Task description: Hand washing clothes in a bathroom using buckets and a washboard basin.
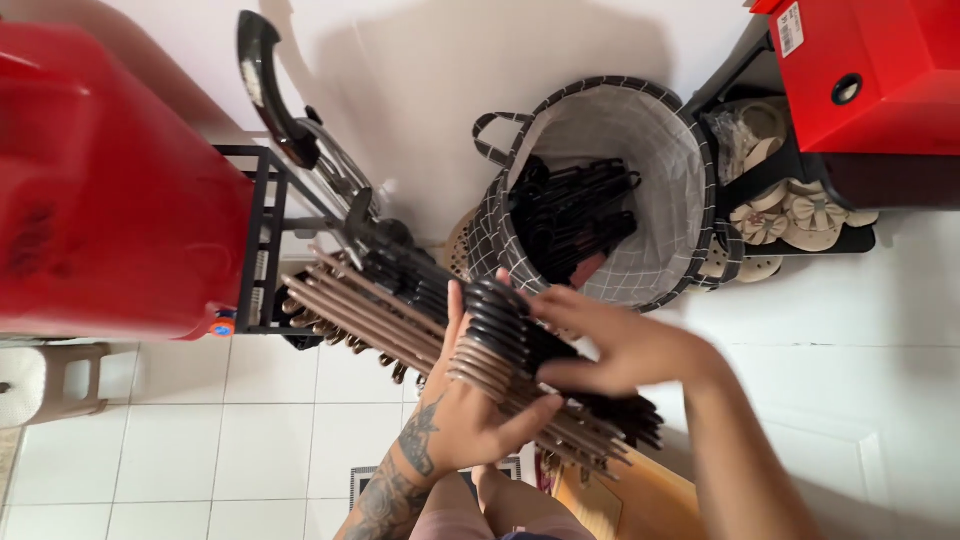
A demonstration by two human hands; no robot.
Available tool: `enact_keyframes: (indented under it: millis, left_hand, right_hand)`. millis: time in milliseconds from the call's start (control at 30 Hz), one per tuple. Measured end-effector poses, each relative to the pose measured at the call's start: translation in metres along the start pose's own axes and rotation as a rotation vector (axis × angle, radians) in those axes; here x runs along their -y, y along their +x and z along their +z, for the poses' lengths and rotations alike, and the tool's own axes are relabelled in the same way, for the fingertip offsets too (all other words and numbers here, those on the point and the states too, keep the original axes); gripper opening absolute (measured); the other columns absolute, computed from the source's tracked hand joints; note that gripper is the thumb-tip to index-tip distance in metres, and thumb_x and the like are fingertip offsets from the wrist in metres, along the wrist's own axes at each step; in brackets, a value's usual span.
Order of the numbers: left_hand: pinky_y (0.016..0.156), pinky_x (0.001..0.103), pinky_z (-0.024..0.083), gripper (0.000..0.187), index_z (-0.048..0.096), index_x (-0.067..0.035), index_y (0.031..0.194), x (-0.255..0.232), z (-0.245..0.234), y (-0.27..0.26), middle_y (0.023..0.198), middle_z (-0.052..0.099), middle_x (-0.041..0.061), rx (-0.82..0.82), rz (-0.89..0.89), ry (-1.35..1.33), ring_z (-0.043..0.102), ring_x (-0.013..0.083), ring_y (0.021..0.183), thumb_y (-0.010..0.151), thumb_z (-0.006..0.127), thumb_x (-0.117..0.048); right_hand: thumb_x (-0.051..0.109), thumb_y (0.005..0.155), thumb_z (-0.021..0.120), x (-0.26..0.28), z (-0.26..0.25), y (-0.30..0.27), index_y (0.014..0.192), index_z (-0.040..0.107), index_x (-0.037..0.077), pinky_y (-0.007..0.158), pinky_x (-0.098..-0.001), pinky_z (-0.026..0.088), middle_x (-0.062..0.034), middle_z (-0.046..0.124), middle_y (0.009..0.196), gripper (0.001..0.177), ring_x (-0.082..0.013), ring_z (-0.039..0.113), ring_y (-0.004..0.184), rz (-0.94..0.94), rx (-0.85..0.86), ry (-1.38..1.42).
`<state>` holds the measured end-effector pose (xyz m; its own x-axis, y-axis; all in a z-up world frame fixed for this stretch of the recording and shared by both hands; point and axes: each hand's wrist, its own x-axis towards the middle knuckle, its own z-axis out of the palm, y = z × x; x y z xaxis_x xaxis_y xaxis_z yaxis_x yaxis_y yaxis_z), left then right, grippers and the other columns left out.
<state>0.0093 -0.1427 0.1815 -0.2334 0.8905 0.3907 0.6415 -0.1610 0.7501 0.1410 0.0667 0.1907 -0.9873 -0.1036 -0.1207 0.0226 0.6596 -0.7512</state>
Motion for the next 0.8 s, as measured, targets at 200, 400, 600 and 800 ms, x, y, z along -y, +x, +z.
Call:
enact_keyframes:
  millis: [200, 400, 600, 800]
  left_hand:
    - [0.128, 0.055, 0.010, 0.061, 0.057, 0.002, 0.134, 0.029, 0.043, -0.007, 0.150, 0.053, 0.022, -0.029, -0.230, -0.025, 0.043, 0.0382, 0.147, 0.090, 0.075, -0.036]
    - [0.105, 0.045, 0.044, 0.061, 0.057, 0.003, 0.128, 0.066, 0.087, -0.005, 0.135, 0.059, 0.022, -0.107, -0.475, -0.066, 0.058, 0.0374, 0.122, 0.087, 0.080, -0.037]
    - [0.091, 0.038, 0.054, 0.059, 0.061, 0.000, 0.126, 0.084, 0.109, 0.010, 0.115, 0.070, 0.016, 0.102, -0.903, -0.165, 0.067, 0.0287, 0.100, 0.090, 0.078, -0.043]
    - [0.090, 0.043, 0.050, 0.061, 0.060, 0.010, 0.123, 0.097, 0.119, 0.014, 0.124, 0.064, 0.023, -0.252, -0.437, -0.079, 0.062, 0.0333, 0.104, 0.087, 0.082, -0.035]
  right_hand:
    - [0.025, 0.094, 0.064, -0.218, -0.023, 0.044, 0.139, 0.066, 0.017, 0.100, -0.0366, 0.055, -0.0077, 0.073, 0.128, 0.046, -0.0262, 0.071, 0.115, 0.713, -0.214, -0.151]
    - [0.003, 0.081, 0.063, -0.361, 0.020, 0.091, 0.136, 0.065, 0.014, 0.105, -0.0532, 0.043, -0.0085, 0.056, 0.148, 0.056, -0.0300, 0.049, 0.138, 0.575, -0.276, -0.529]
    - [0.006, 0.070, 0.071, -0.376, 0.034, 0.115, 0.148, 0.048, 0.018, 0.109, -0.0731, 0.023, -0.0061, 0.044, 0.152, 0.081, -0.0298, 0.037, 0.142, 0.560, -0.125, -0.750]
    - [0.014, 0.076, 0.073, -0.386, 0.033, 0.115, 0.149, 0.047, 0.022, 0.108, -0.0693, 0.028, -0.0128, 0.047, 0.136, 0.078, -0.0364, 0.039, 0.131, 0.580, -0.120, -0.887]
